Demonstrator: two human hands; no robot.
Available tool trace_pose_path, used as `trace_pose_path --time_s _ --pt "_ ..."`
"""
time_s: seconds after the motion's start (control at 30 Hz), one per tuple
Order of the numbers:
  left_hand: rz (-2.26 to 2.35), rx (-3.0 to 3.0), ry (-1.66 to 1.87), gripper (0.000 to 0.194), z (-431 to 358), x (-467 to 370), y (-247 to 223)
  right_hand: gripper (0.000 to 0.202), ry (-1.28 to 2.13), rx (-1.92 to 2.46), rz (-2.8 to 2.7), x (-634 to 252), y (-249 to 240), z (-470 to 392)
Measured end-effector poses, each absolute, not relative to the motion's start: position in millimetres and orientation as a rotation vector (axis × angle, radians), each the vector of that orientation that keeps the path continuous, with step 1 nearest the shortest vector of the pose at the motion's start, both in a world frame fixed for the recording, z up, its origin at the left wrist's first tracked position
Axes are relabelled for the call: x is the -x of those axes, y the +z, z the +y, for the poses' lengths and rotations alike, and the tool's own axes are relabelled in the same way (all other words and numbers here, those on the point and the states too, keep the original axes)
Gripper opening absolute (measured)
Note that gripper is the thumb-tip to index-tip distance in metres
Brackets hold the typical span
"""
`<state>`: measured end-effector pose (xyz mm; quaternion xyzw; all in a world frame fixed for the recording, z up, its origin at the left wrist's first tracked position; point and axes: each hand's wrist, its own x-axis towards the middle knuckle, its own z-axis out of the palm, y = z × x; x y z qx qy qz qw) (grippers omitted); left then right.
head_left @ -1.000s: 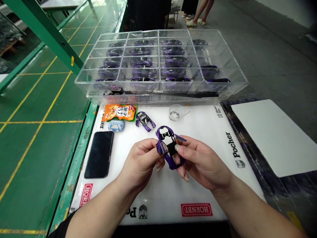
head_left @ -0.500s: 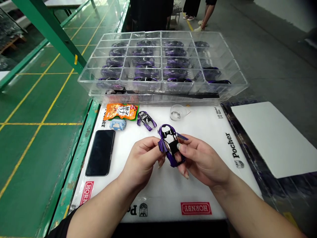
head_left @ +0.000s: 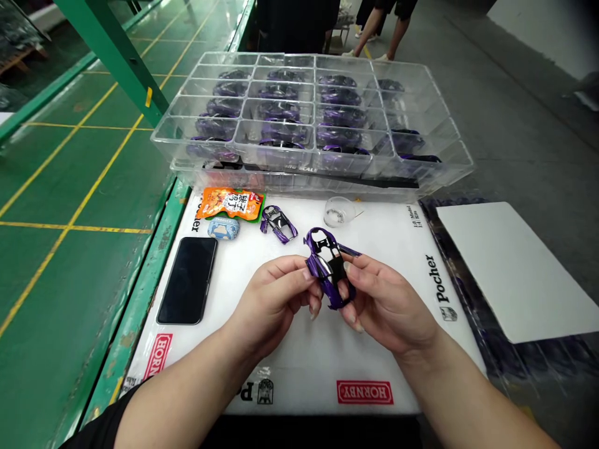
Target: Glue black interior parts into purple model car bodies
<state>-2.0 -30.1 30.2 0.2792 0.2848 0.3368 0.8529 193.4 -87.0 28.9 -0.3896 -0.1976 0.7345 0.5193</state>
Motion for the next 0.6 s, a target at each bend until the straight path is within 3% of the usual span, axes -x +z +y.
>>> trace_pose_path --time_s 0.13,0.6 --pt "0.600 -0.570 0.692 0.021 -30.2 2.4 31.8 0.036 1.771 0.911 -0.474 -193.4 28.3 -87.1" --pt "0.611 -0.539 0.626 0.028 -31.2 4.1 30.9 0.037 1.755 0.881 -0.477 -191.4 25.8 -88.6"
